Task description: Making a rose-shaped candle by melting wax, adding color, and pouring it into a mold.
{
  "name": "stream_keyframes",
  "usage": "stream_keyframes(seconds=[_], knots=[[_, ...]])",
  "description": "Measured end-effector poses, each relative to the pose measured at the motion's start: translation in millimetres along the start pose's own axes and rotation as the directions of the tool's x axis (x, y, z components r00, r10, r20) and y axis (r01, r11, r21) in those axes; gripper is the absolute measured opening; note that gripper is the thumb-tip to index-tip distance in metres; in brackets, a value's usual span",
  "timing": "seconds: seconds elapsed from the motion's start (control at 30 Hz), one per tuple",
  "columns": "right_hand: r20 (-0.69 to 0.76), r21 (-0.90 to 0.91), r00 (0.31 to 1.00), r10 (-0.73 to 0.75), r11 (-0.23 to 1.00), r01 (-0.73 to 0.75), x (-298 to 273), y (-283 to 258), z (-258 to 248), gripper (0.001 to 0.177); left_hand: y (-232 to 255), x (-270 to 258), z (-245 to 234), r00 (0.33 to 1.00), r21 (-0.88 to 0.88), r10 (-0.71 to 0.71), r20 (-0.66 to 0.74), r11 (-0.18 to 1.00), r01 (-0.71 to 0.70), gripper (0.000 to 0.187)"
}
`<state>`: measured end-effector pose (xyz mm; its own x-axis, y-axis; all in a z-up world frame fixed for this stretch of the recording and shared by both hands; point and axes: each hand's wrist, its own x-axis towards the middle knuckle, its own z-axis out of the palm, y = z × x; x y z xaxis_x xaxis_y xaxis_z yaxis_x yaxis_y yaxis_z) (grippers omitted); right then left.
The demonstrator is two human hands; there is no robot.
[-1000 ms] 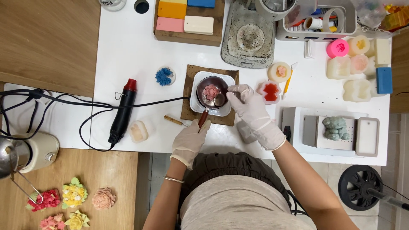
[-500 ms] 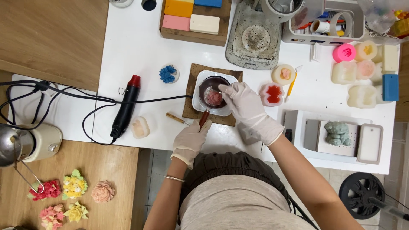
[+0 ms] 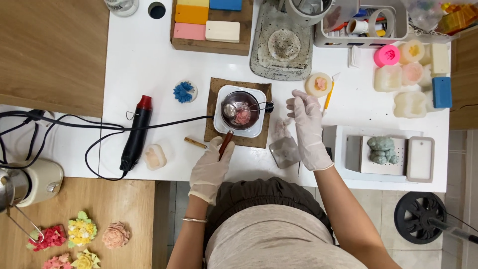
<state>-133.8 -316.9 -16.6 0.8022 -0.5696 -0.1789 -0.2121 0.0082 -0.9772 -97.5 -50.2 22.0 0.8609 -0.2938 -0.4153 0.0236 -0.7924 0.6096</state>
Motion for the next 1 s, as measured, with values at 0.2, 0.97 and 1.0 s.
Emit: stream_keyframes(seconds=[0.2,0.97,1.0], knots=[[0.120,0.057,0.991,0.052,0.997,-0.059,63.6,138.4,-1.3,0.040,-46.9,-7.0,8.9,0.967,0.048,0.224,-0.122,0.974,-0.220,0.053],[0.123,-0.090,0.898,0.422,0.906,-0.413,80.4,116.7,12.6,0.043,-13.4,-44.8,-23.4,0.961,-0.240,-0.255,-0.109,0.945,0.223,0.075],[0.162,0.005,0.886,0.434,0.898,-0.441,77.5,110.3,11.9,0.039,-14.4,-43.8,-21.8,0.967,-0.235,-0.224,-0.121,0.953,0.191,0.075]])
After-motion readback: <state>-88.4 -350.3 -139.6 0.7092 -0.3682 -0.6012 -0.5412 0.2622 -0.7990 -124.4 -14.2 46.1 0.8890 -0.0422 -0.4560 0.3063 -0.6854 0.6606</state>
